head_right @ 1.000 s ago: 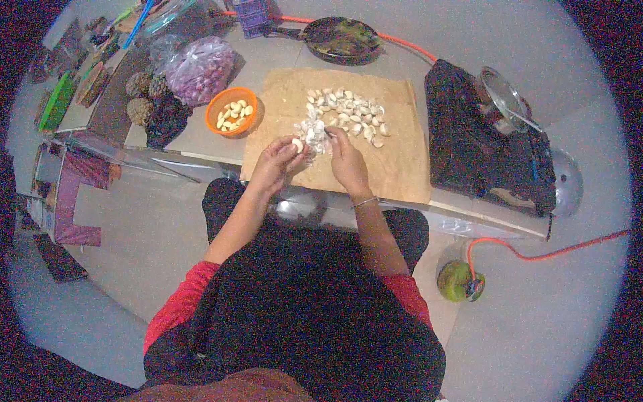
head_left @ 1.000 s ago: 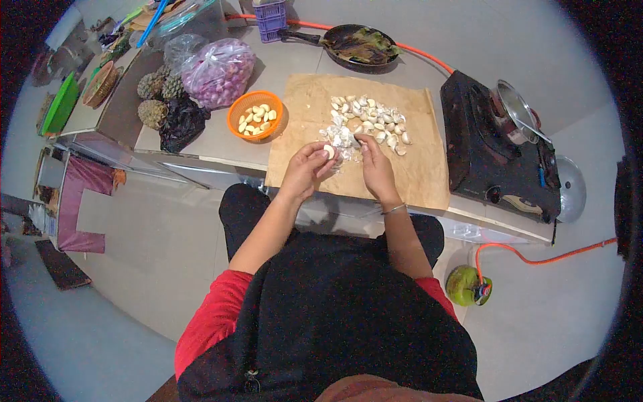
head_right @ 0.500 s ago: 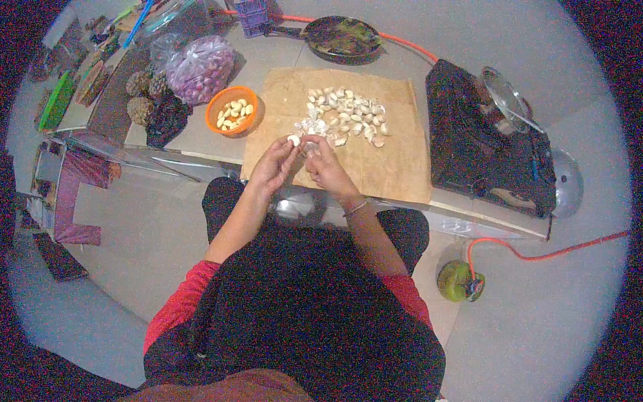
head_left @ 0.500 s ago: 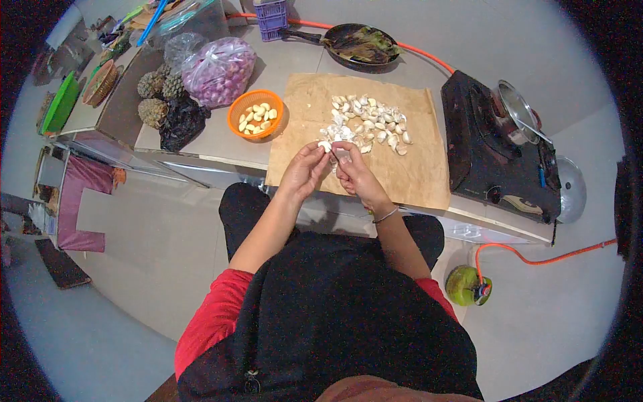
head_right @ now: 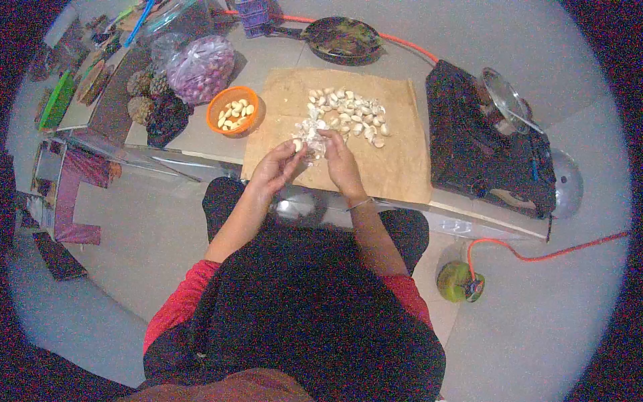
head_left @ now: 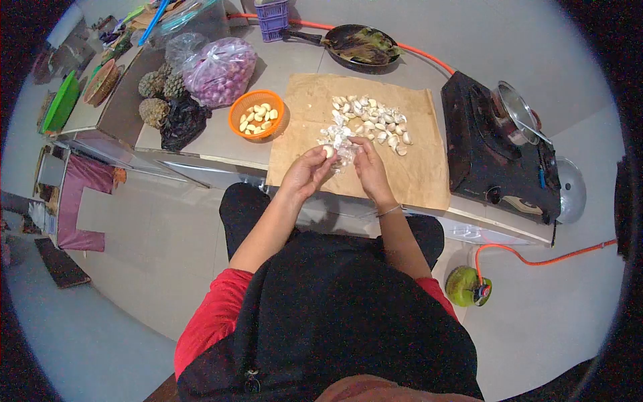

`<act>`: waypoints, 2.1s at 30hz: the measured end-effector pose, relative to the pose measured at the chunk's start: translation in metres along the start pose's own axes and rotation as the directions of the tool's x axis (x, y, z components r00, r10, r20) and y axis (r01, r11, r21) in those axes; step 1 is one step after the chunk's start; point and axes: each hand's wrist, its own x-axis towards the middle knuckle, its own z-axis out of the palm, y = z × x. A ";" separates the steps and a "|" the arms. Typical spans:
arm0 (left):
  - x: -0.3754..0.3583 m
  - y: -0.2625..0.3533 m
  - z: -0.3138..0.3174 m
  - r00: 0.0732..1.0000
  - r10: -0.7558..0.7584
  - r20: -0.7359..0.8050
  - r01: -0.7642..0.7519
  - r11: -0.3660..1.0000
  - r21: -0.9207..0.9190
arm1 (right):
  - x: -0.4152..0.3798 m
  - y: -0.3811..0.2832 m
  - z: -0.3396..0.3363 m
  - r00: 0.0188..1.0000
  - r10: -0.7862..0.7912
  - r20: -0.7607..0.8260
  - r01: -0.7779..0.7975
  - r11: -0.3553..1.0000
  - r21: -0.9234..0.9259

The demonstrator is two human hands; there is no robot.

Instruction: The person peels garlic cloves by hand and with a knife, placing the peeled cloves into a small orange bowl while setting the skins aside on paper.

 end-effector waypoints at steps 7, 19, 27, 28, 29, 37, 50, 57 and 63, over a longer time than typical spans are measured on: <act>0.000 0.000 0.005 0.999 0.039 -0.022 -0.038 0.998 0.051 | -0.004 -0.001 0.005 0.988 -0.014 0.156 0.005 0.998 0.058; -0.001 0.002 0.005 1.000 0.030 -0.003 -0.030 0.993 0.115 | -0.011 -0.032 -0.009 0.878 0.154 0.453 -0.356 0.843 0.403; -0.003 0.001 0.008 0.998 0.026 -0.064 -0.019 0.994 0.112 | -0.012 -0.020 -0.002 0.935 0.034 0.354 -0.115 0.971 0.210; -0.004 0.002 0.009 0.997 0.025 -0.072 -0.018 0.994 0.106 | -0.009 -0.015 -0.002 0.943 0.025 0.333 -0.091 0.978 0.185; -0.004 0.002 0.009 0.998 0.024 -0.062 -0.018 0.994 0.104 | -0.006 -0.009 -0.002 0.950 0.015 0.313 -0.068 0.985 0.161; -0.006 0.003 0.011 0.999 0.029 -0.019 -0.025 0.982 0.185 | -0.011 -0.028 -0.012 0.931 0.121 0.345 -0.184 0.970 0.157; -0.009 0.004 0.014 0.986 0.166 -0.007 -0.155 0.935 0.319 | -0.014 -0.032 -0.013 0.861 0.095 0.499 -0.272 0.916 0.294; -0.007 -0.001 0.012 0.975 0.223 -0.011 -0.202 0.904 0.377 | -0.016 -0.035 -0.011 0.885 0.115 0.451 -0.248 0.937 0.246; -0.010 -0.001 0.018 0.962 0.271 -0.030 -0.230 0.865 0.446 | -0.018 -0.041 -0.011 0.876 0.130 0.464 -0.302 0.899 0.319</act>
